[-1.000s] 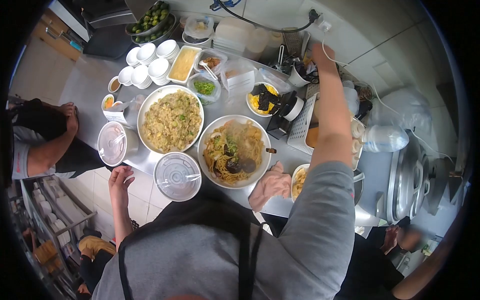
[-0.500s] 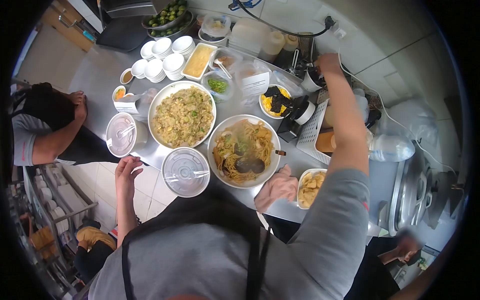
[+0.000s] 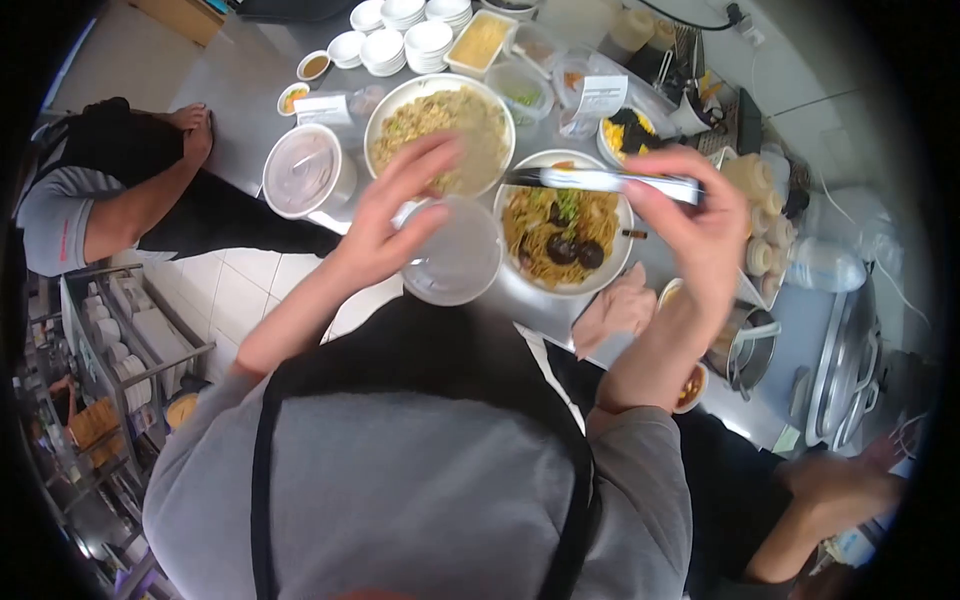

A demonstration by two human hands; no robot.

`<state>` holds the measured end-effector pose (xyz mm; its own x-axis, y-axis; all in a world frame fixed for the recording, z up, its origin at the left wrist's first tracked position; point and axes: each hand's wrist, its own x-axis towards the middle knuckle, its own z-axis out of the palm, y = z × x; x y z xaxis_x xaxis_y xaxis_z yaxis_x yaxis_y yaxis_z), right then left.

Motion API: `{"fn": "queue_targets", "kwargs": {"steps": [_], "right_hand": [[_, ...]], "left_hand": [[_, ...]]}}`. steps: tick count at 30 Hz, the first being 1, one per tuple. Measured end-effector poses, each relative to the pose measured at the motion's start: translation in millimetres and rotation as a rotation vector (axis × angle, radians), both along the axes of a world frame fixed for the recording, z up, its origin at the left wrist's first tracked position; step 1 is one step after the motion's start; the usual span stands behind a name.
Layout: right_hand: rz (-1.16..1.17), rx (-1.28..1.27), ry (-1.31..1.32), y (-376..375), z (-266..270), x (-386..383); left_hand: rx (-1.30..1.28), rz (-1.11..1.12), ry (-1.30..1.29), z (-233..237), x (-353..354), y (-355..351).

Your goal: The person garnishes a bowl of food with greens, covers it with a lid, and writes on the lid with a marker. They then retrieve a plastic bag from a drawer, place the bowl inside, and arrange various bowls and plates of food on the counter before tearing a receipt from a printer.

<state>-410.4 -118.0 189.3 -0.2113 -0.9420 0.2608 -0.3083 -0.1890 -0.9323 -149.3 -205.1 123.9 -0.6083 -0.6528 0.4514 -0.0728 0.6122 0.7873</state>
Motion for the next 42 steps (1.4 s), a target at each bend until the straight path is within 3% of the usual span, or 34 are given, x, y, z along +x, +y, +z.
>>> {"fn": "queue_targets", "kwargs": {"steps": [3, 5, 6, 8, 9, 12, 14, 16, 18, 21, 22, 23, 24, 25, 26, 27, 28, 29, 33, 35, 38, 40, 41, 42], "right_hand": [[-0.072, -0.144, -0.219, -12, -4, 71], [-0.051, -0.466, -0.750, -25, 0, 103], [-0.049, -0.465, -0.743, -25, -3, 112], [0.250, -0.368, -1.069, -24, -10, 127], [0.100, -0.315, -1.030, -24, -3, 141], [0.311, -0.292, -1.162, -24, -9, 145], [0.206, -0.205, -1.250, -21, -4, 152], [0.310, -0.232, -1.338, -18, -6, 147], [0.459, -0.501, -1.407, -13, -3, 78], [0.364, -0.623, -1.364, 1, 4, 64], [-0.006, -0.503, -1.253, 1, 2, 92], [-0.362, -0.375, -1.111, 0, 0, 107], [-0.123, -0.241, -1.087, 4, -47, 87], [-0.034, -0.080, -1.013, 3, -89, 71], [-0.015, -0.016, -0.971, -1, -109, 89], [-0.059, 0.035, -0.760, -1, -131, 98], [-0.113, 0.113, -0.756, -2, -148, 111], [-0.111, 0.112, -0.744, -4, -167, 119], [-0.062, 0.013, -0.777, 6, -193, 164], [-0.045, 0.103, -0.450, 11, -200, 169], [-0.187, 0.057, -0.643, 14, -189, 143], [-0.369, 0.063, -0.621, 14, -175, 130], [-0.303, -0.091, -0.670, 11, -178, 127], [-0.296, -0.081, -0.677, 13, -179, 135]], "left_hand": [[0.154, -0.172, -0.022, 20, -10, 2], [0.168, -0.188, -0.131, 25, -8, 3], [0.169, -0.188, -0.123, 28, -7, 8], [0.152, -0.221, -0.055, 33, -3, 15], [0.150, -0.220, -0.096, 37, 2, 19], [0.081, -0.153, -0.215, 37, 12, 23], [0.066, -0.139, -0.266, 36, 21, 33], [0.053, -0.119, -0.312, 31, 30, 37], [0.162, -0.196, -0.164, 10, 50, 37], [0.724, -0.122, -0.131, -28, 85, 23], [0.880, -0.069, -0.038, -44, 91, 17], [0.878, -0.066, -0.034, -62, 95, 9], [0.888, 0.038, -0.042, -83, 97, 3], [0.896, 0.142, -0.048, -102, 97, 1], [0.896, 0.146, -0.041, -121, 93, 4], [0.652, 0.182, -0.073, -138, 86, 7], [0.404, 0.213, -0.105, -143, 78, 8], [0.458, 0.233, -0.300, -133, 70, 12], [0.258, 0.306, -0.276, -142, 52, 24], [0.218, 0.294, -0.281, -139, 53, 22], [0.149, 0.293, -0.275, -141, 52, 17], [0.167, 0.284, -0.291, -139, 55, 17], [0.171, 0.292, -0.300, -139, 56, 17], [0.160, 0.271, -0.309, -138, 57, 16]]}}
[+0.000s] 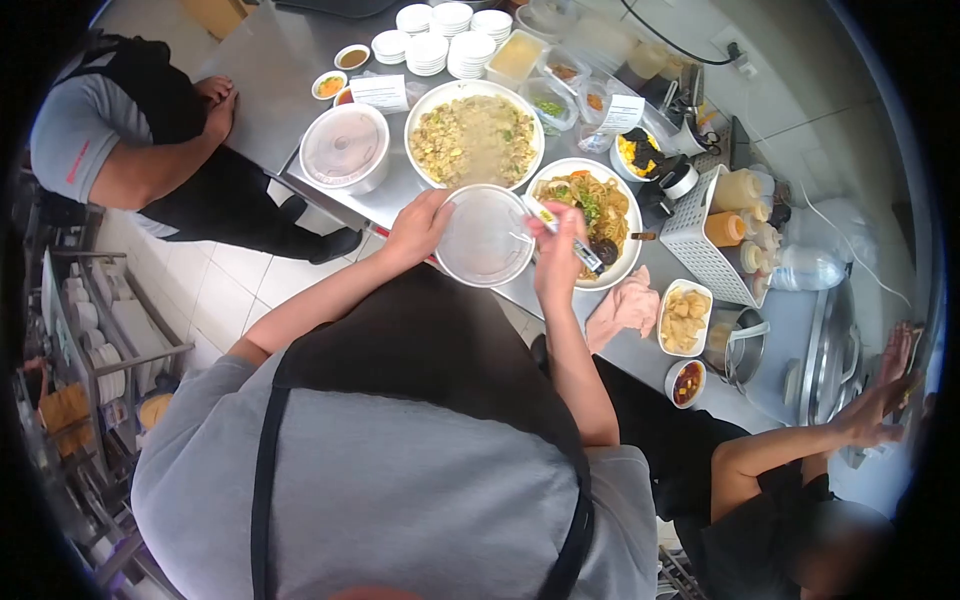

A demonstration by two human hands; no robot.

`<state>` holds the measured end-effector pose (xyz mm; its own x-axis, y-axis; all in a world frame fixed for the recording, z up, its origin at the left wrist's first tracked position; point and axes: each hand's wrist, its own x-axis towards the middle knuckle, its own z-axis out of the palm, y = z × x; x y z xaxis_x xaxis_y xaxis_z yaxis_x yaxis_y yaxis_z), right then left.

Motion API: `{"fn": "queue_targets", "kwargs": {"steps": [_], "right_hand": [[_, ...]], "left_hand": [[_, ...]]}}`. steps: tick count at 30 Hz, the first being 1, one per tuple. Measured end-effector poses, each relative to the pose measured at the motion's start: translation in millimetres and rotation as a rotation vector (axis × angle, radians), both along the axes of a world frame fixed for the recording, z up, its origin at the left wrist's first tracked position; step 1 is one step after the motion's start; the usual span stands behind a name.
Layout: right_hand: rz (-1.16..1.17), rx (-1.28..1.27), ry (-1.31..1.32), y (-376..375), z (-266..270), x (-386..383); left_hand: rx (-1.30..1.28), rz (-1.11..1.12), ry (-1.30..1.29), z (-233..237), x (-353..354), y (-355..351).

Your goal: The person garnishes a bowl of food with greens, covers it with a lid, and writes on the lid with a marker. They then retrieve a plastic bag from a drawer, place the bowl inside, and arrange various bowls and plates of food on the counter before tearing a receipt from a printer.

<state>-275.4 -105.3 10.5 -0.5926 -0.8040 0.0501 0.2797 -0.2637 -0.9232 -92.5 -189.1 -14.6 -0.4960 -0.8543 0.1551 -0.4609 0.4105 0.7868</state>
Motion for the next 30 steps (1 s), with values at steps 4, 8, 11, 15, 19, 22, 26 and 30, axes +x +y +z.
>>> {"fn": "queue_targets", "kwargs": {"steps": [4, 8, 11, 15, 19, 22, 26, 30], "right_hand": [[0.331, 0.172, 0.228, 17, 17, 23], [-0.151, 0.211, 0.335, 27, 11, -32], [-0.261, 0.112, 0.222, 32, 28, -53], [-0.244, 0.090, 0.179, 29, 28, -51], [-0.199, 0.174, 0.329, 27, 36, -30], [-0.149, 0.225, 0.433, 26, 29, -29], [-0.144, 0.246, 0.419, 25, 27, -23], [-0.133, 0.264, 0.439, 25, 22, -25]], "left_hand": [[-0.040, 0.013, -0.067, 14, 5, -8], [-0.218, 0.346, -0.025, 23, 53, -102], [-0.365, 0.529, -0.119, 52, 94, -164], [0.076, 0.265, -0.168, 37, 103, -219], [0.402, 0.236, 0.140, 63, 86, -231], [0.538, 0.262, 0.344, 66, 79, -233], [0.471, 0.300, 0.301, 58, 81, -234], [0.487, 0.271, 0.272, 56, 83, -233]]}}
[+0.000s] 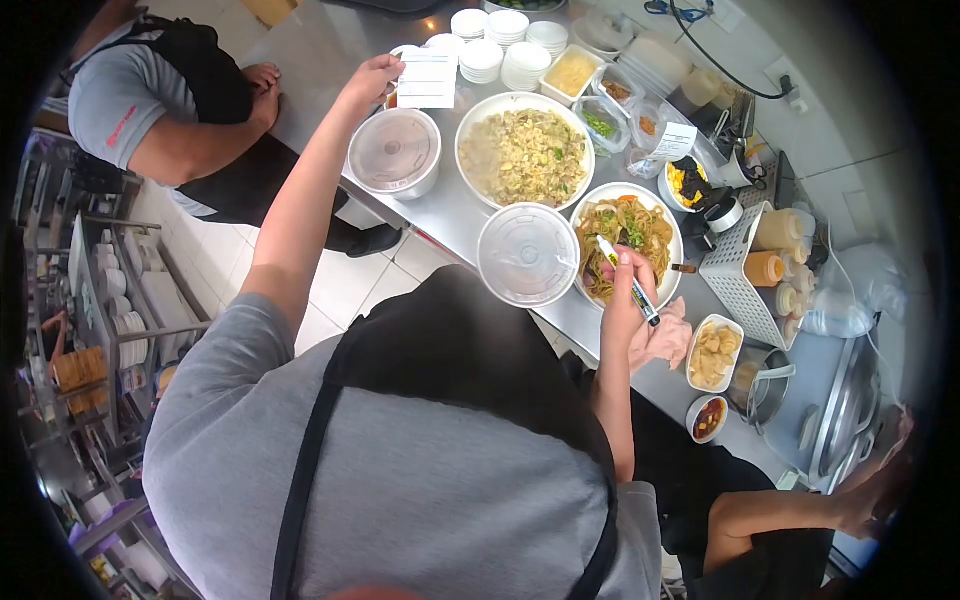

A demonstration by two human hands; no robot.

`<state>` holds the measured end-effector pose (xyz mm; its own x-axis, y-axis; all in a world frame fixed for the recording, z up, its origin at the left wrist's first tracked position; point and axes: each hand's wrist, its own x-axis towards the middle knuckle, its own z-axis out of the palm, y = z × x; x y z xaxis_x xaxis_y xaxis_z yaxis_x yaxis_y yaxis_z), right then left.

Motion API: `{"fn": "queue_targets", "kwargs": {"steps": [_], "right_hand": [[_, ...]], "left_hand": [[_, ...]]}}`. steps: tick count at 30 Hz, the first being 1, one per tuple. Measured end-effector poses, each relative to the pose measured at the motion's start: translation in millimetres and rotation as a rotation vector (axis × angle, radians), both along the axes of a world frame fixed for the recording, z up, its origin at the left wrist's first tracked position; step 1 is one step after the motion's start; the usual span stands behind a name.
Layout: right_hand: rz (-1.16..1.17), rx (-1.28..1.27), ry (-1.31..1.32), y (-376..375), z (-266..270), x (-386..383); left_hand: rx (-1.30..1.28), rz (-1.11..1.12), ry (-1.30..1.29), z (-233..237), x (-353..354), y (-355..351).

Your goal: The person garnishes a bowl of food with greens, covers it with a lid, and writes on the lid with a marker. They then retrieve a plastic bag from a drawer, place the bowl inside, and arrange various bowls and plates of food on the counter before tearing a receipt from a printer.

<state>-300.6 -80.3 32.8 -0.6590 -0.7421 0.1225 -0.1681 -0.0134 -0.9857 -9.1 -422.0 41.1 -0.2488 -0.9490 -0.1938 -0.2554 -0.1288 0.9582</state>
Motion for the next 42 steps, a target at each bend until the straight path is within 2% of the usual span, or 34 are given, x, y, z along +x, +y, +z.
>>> {"fn": "queue_targets", "kwargs": {"steps": [4, 9, 16, 21, 22, 24, 25, 27, 30, 32, 34, 36, 37, 41, 42], "right_hand": [[0.021, 0.006, -0.020, -5, -1, -1], [0.055, 0.003, 0.009, -9, 2, 5], [0.101, -0.018, 0.011, -8, 1, 9], [0.110, -0.021, 0.017, -7, -2, 8], [0.116, -0.016, 0.016, -7, -2, 8], [0.162, -0.020, -0.038, -6, -2, 8], [0.207, -0.024, -0.091, -5, -3, 9], [0.236, -0.024, -0.143, -5, -6, 12], [0.259, 0.040, -0.228, 0, -15, 11], [0.365, 0.016, -0.184, 2, -14, 19], [0.390, 0.079, -0.208, 5, -7, 20], [0.432, 0.117, -0.195, 3, -3, 17], [0.375, 0.076, -0.189, -3, 2, 21], [0.439, 0.030, -0.098, -23, -2, 43], [0.472, 0.097, -0.039, -24, -8, 47]], "left_hand": [[-0.048, 0.038, -0.017, 1, -3, 4], [0.024, 0.008, 0.071, 3, -4, 9], [0.023, 0.062, 0.029, 6, -5, 21], [0.119, -0.015, 0.048, -13, 3, 12], [0.120, -0.015, 0.047, -3, 2, 22], [0.054, 0.025, -0.199, 12, 2, 41], [0.057, 0.022, -0.201, 1, 7, 42], [-0.455, 0.397, -0.414, -29, 18, 42], [-0.472, 0.285, -0.258, 21, -15, 128], [-0.620, -0.053, -0.323, -20, -37, 166], [-0.463, -0.208, -0.359, -24, -61, 209], [-0.516, -0.203, -0.357, -37, -77, 220], [-0.569, -0.189, -0.360, -42, -82, 224], [-0.541, -0.253, -0.372, -51, -91, 227], [-0.555, -0.255, -0.390, -51, -91, 228]]}}
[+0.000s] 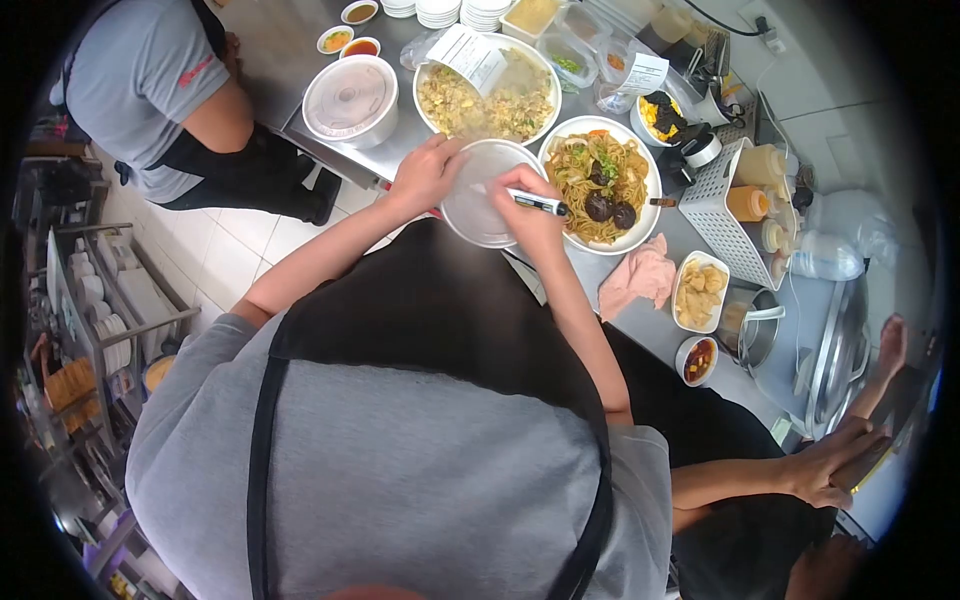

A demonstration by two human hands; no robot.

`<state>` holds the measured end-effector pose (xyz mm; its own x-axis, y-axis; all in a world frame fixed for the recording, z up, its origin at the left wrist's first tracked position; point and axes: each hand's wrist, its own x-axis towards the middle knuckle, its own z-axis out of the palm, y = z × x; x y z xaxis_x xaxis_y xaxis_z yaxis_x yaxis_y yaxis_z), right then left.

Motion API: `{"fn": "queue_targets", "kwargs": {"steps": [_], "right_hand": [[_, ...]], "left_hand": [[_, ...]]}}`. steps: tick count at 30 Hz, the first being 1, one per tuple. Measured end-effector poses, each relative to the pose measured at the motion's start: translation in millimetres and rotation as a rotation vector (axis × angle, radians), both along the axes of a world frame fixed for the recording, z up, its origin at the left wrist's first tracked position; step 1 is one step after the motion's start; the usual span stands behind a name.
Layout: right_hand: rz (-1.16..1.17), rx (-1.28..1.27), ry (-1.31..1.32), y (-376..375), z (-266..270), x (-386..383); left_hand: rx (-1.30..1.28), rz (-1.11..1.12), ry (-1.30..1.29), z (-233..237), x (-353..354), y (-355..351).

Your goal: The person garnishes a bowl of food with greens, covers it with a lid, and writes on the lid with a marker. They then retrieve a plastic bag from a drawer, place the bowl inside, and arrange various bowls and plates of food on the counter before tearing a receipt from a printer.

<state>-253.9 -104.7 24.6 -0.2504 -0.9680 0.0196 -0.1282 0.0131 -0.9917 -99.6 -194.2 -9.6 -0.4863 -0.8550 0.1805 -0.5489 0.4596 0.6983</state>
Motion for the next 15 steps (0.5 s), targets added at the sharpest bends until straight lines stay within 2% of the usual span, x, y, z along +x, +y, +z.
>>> {"fn": "queue_targets", "kwargs": {"steps": [5, 7, 11, 13, 15], "right_hand": [[0.000, 0.035, 0.164, -1, -5, 3], [0.110, 0.080, 0.296, 0, 1, 2], [0.141, 0.021, 0.299, 0, 8, 2], [0.068, 0.024, 0.029, 1, 9, -5], [0.083, 0.050, 0.069, 3, 8, -7]], "left_hand": [[-0.016, 0.004, 0.012, -4, 0, 2], [-0.026, 0.021, 0.044, -3, 0, 2], [-0.032, 0.017, 0.081, 0, 1, 3], [-0.019, 0.015, 0.069, 0, 1, 3], [-0.017, 0.014, 0.073, -2, 2, 3]]}}
